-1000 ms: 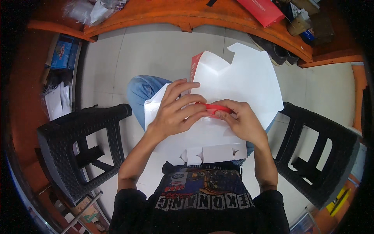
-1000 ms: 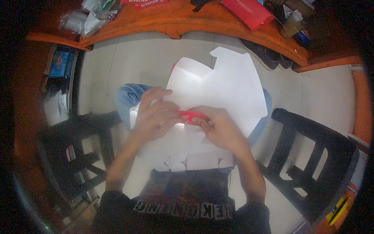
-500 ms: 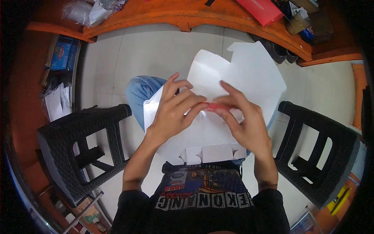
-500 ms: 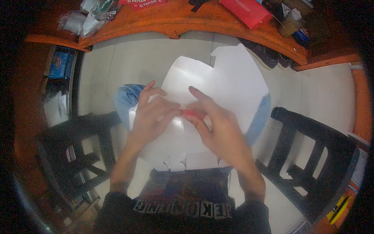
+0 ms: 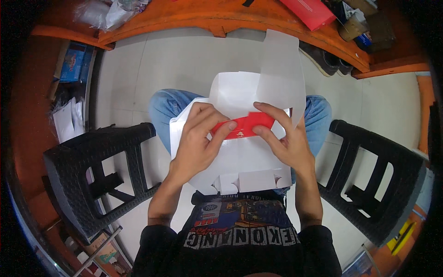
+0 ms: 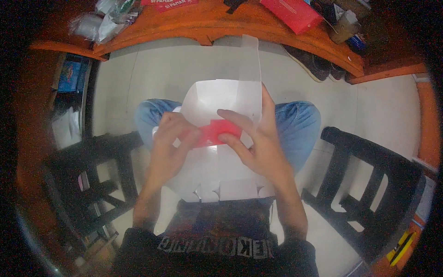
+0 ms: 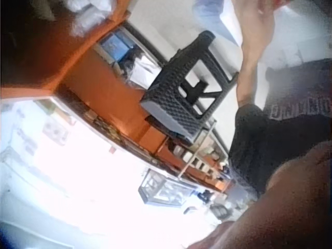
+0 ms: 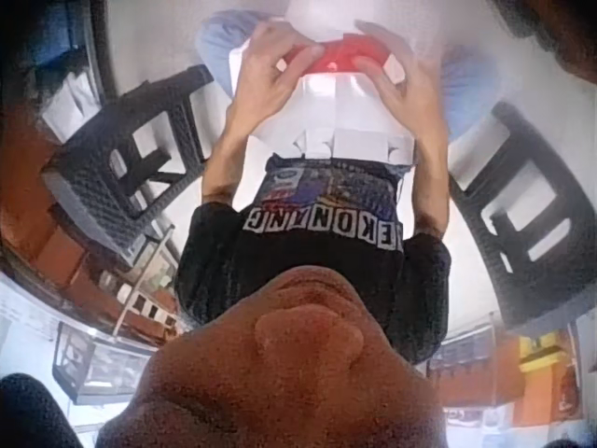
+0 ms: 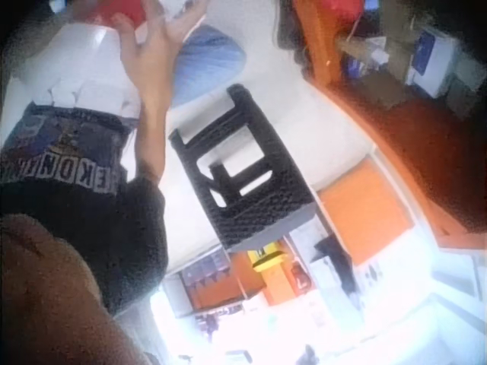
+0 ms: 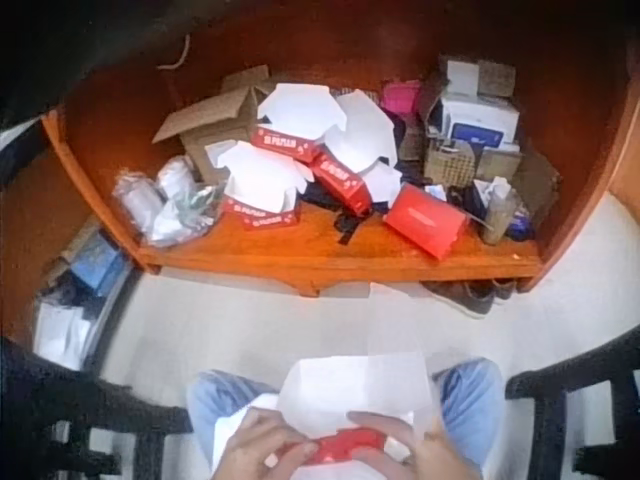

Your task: The person sits cross-legged on the floor and assembles small white cardboard boxes by folding the flaps and inserting red rectangular inserts into them. The person repeatedly picks up a flat white box, folds it into shape, places a red insert inside, and sets the completed box aside on a nearby table.

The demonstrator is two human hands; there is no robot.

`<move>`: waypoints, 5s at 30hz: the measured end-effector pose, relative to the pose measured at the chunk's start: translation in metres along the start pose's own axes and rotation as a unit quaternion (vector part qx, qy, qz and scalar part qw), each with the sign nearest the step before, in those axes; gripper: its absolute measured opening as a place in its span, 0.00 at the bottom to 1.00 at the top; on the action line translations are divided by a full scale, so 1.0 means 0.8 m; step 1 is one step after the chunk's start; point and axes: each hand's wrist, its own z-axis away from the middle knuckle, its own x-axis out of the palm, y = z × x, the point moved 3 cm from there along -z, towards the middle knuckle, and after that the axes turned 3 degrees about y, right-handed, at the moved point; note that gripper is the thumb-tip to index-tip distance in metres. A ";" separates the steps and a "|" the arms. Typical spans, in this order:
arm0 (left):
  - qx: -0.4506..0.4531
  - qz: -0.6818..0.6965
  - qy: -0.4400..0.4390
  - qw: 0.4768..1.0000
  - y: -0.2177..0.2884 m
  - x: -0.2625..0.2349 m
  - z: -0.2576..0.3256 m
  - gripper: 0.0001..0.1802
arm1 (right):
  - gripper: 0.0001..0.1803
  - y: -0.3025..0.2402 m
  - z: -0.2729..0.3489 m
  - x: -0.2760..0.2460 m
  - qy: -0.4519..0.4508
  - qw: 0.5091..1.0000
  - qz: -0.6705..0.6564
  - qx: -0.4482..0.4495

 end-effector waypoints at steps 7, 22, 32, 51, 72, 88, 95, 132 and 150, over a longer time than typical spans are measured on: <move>0.005 -0.013 -0.034 0.999 0.000 0.006 0.005 0.07 | 0.18 0.010 -0.009 0.020 0.060 0.997 -0.057 -0.012; 0.065 0.025 0.123 0.990 0.021 -0.008 0.008 0.31 | 0.32 0.005 0.021 0.038 0.064 0.998 0.005 -0.018; 0.053 -0.091 -0.233 0.967 -0.016 0.095 0.117 0.50 | 0.48 -0.105 -0.335 -0.123 0.343 0.904 0.039 -0.252; 0.035 -0.005 -0.354 0.934 -0.005 0.109 0.117 0.09 | 0.31 0.050 0.019 -0.007 -0.205 0.975 -0.066 0.050; -0.008 0.277 -0.243 0.930 0.057 0.088 0.134 0.15 | 0.08 -0.035 0.083 -0.071 0.065 0.998 -0.022 -0.008; -0.146 0.144 -0.057 0.977 -0.029 0.117 0.122 0.42 | 0.11 -0.017 0.065 -0.089 0.056 0.997 -0.034 -0.041; -0.021 0.206 0.182 0.961 -0.057 0.114 0.098 0.33 | 0.10 0.000 0.067 -0.009 -0.063 0.978 -0.167 0.111; -0.087 0.033 -0.005 0.996 -0.048 0.111 0.033 0.10 | 0.19 0.002 0.053 -0.028 -0.035 0.979 -0.125 0.155; -0.089 0.119 0.015 0.989 -0.013 0.134 0.032 0.05 | 0.22 0.020 0.056 -0.027 0.108 0.983 0.141 -0.039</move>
